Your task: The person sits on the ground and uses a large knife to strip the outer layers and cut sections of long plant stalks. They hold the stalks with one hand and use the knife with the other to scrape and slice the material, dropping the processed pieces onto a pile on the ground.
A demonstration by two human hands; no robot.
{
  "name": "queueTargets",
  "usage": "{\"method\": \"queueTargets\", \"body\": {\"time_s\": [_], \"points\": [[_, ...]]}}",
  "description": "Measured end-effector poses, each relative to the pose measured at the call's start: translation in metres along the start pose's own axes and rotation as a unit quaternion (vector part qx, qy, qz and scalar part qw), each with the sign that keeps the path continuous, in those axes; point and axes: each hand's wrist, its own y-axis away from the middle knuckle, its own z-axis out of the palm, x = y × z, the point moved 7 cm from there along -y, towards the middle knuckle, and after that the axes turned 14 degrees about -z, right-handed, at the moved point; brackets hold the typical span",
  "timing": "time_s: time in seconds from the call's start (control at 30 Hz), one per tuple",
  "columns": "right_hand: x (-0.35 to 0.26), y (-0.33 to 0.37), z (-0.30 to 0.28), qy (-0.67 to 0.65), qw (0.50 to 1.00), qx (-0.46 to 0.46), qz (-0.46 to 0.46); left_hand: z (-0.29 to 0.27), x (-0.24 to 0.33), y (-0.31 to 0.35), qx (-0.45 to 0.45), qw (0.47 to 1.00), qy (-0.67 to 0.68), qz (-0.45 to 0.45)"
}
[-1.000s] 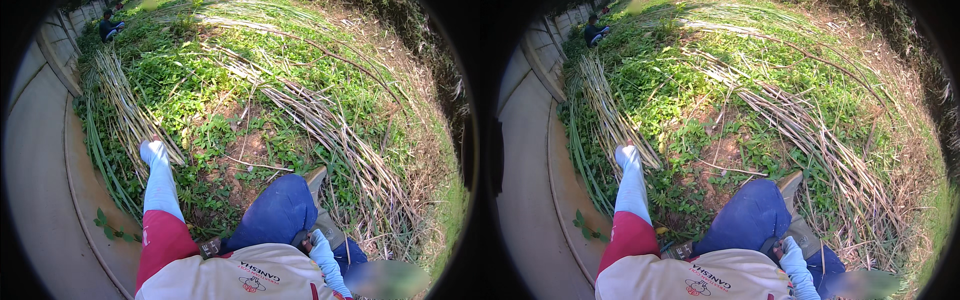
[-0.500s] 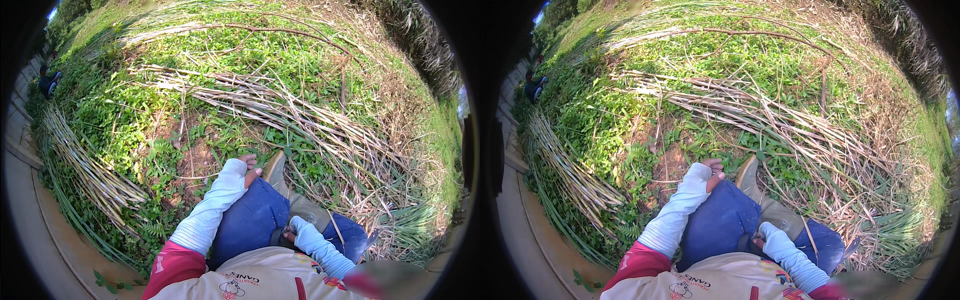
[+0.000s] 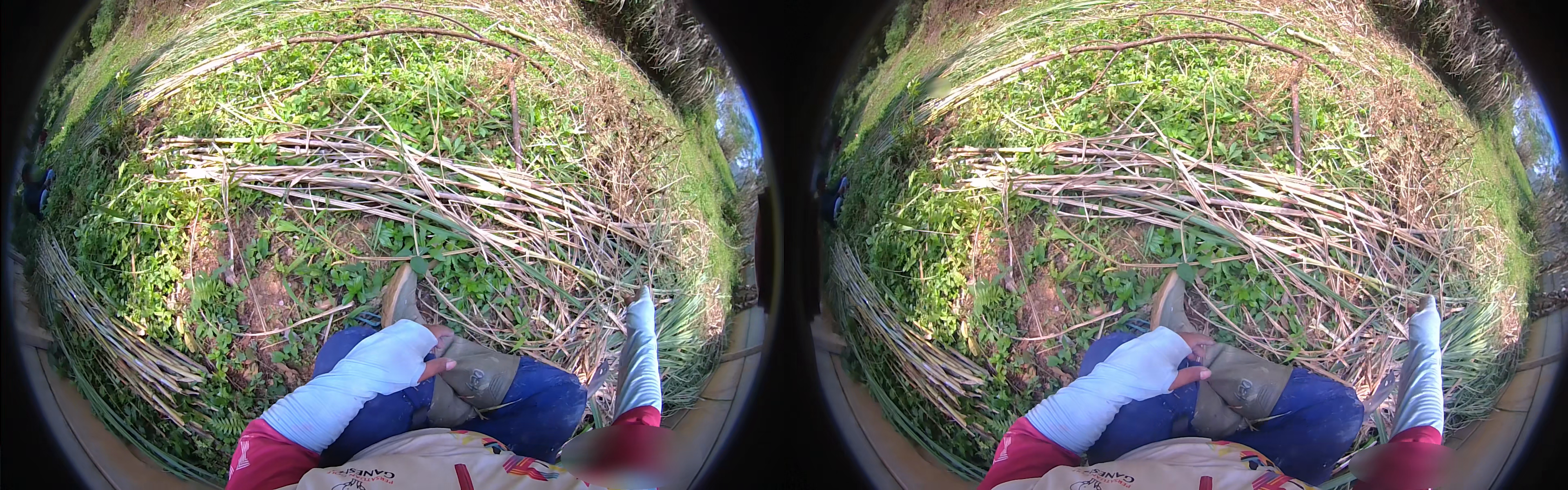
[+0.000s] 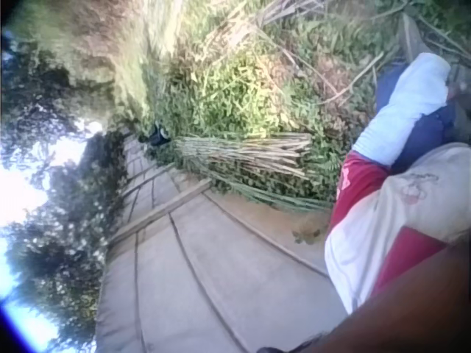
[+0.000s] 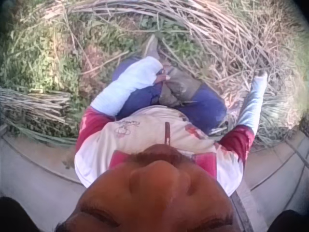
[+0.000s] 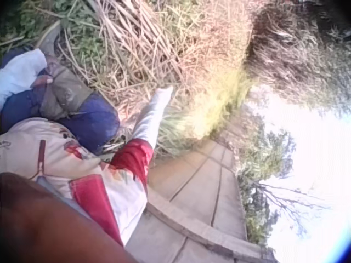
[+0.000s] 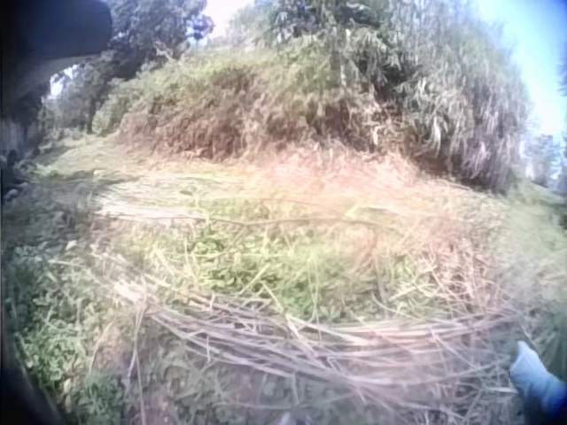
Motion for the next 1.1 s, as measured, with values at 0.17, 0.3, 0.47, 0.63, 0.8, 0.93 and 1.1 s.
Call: {"method": "queueTargets", "body": {"time_s": [0.17, 0.3, 0.47, 0.63, 0.8, 0.93, 1.1], "points": [[-0.142, -0.071, 0.172, -0.099, 0.968, -0.115, -0.202, 0.003, -0.005, -0.002, -0.019, 0.998, -0.062, -0.008], [-0.273, -0.083, 0.284, 0.009, 0.883, -0.069, -0.464, 0.002, -0.009, -0.01, -0.064, 0.997, -0.038, -0.035], [-0.304, -0.135, 0.393, -0.083, 0.935, -0.012, -0.345, 0.006, -0.023, -0.02, -0.063, 0.998, 0.001, -0.013], [-0.295, -0.131, 0.437, 0.159, 0.901, -0.136, -0.381, -0.001, -0.027, -0.016, -0.071, 0.996, 0.052, -0.031], [-0.314, -0.105, 0.395, 0.118, 0.865, -0.091, -0.48, -0.002, -0.023, -0.011, -0.047, 0.999, 0.026, -0.01], [-0.287, -0.116, 0.397, 0.203, 0.862, -0.161, -0.436, 0.002, -0.027, -0.011, -0.019, 0.999, 0.037, 0.015], [-0.296, -0.13, 0.379, 0.144, 0.936, -0.096, -0.306, -0.001, -0.016, -0.007, -0.043, 0.998, 0.039, 0.001]]}}
